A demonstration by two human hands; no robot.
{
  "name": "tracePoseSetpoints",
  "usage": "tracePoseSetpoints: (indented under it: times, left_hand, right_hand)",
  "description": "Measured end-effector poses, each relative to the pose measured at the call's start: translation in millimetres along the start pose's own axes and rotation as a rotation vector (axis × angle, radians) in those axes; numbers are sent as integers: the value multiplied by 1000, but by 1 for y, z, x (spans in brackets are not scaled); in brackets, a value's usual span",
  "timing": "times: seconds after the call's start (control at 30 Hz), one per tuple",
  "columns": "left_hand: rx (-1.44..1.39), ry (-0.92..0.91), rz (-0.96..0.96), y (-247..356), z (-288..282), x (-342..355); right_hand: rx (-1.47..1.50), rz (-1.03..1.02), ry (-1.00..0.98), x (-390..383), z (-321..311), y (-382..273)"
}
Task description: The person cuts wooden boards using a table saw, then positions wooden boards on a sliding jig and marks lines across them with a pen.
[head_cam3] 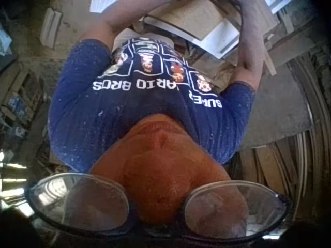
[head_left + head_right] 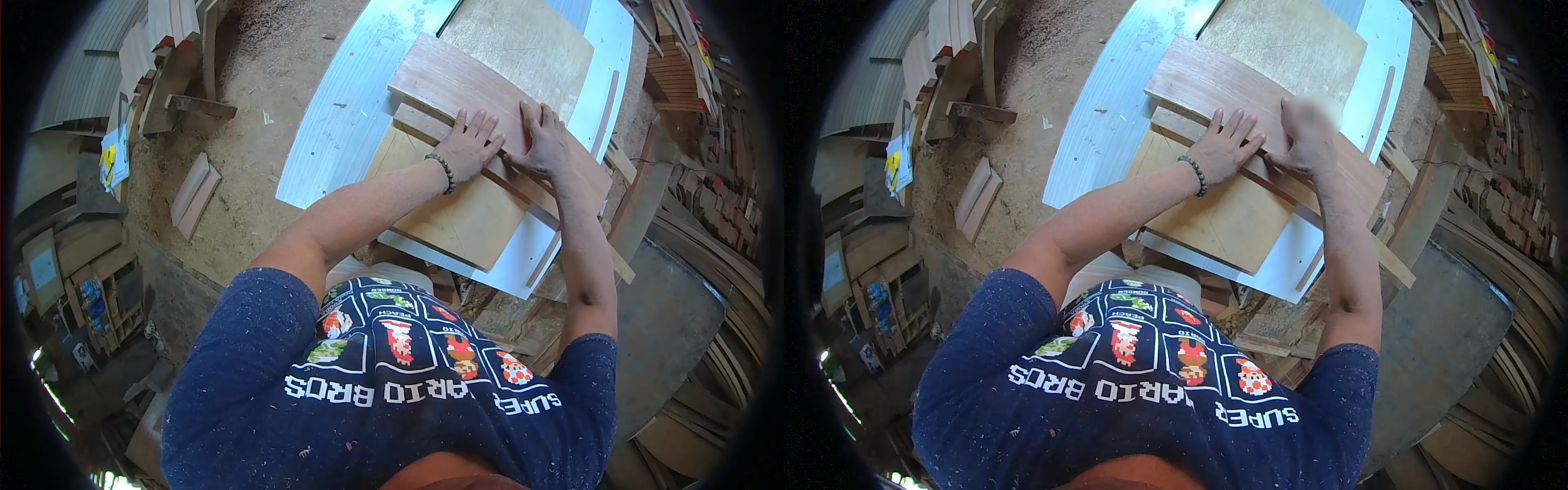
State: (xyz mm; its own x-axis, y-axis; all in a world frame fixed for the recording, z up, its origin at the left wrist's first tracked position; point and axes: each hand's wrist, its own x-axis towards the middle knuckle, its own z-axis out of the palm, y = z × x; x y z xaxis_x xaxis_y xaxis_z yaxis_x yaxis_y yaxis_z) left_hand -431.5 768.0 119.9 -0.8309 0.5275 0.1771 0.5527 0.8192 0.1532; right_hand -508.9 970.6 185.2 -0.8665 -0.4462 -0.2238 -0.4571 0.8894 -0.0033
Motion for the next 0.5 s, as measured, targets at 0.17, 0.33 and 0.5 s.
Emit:
tracePoseSetpoints:
  times: [0.17,0.33,0.5]
  left_hand:
    - [1,1,-4,0,1,-2]
    - [0,3,-3,0,1,-2]
    - [0,2,-10,-1,2,-2]
  right_hand:
    - [-32,2,-8,0,-7,-6]
    - [-35,7,-5,1,-3,-4]
    - [-22,5,-4,1,-4,-6]
